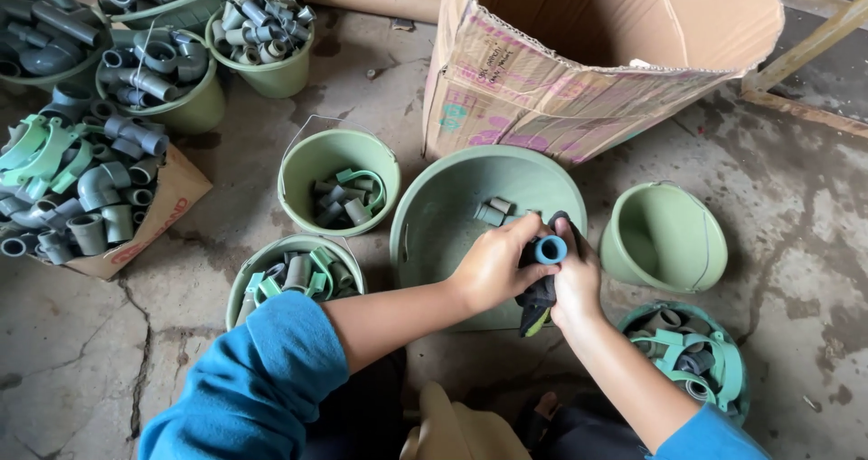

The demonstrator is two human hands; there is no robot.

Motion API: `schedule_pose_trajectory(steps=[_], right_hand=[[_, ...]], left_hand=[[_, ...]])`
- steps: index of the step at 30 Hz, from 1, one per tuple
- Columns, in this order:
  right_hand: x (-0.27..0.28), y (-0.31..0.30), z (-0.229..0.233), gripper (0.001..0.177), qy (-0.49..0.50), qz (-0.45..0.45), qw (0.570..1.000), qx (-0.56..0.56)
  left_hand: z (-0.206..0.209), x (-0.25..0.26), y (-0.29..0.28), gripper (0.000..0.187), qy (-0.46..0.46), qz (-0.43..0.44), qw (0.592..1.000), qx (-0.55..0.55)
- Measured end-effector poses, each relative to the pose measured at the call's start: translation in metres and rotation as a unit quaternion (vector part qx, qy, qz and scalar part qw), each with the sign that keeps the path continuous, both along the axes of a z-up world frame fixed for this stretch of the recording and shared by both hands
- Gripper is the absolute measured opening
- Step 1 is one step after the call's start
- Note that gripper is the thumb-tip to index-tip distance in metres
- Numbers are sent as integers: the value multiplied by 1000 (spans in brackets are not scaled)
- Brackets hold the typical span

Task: The person sits on the floor and wipes small plastic pipe fittings with a cloth. They pick up each fitting from a central bucket, wipe it, and place it into a smaller bucket to the left. The process is repeated for multiple fittings throughout the clip.

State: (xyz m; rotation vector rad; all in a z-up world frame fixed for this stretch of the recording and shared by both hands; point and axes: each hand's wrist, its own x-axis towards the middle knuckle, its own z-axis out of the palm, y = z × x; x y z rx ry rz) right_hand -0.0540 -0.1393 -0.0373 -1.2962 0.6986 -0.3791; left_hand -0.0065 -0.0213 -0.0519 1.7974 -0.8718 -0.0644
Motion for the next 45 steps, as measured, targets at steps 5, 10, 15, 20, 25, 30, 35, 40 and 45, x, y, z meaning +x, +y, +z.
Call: schedule_pose_trajectory(steps=[5,10,15,20,25,30,35,40,45], right_hand=[[37,-35,-50,28,79,68,944,-312],[75,-25,-66,35,65,145,914,-375],[108,74,-10,47,100,238,958,-124],[173,118,-78,54,152,303,931,-139],[218,139,-141,57,223,366,878,-213],[240,137,-178,67,296,373,836,-272],[239,126,-169,69,319,363,833,-270],[223,123,-131,69,308,343,857,-230],[202,112,-116,66,234,333,904,-126]], left_hand=[[6,32,29,46,-60,1,993,99],[3,75,96,47,-56,39,982,175],[-68,115,179,48,121,176,926,310],[-173,158,231,50,198,267,877,347],[-236,184,233,50,216,311,831,407],[-255,209,211,58,302,332,829,334],[-291,229,192,55,347,353,826,271],[-306,230,190,57,353,354,831,244],[-304,232,195,67,327,323,851,255]])
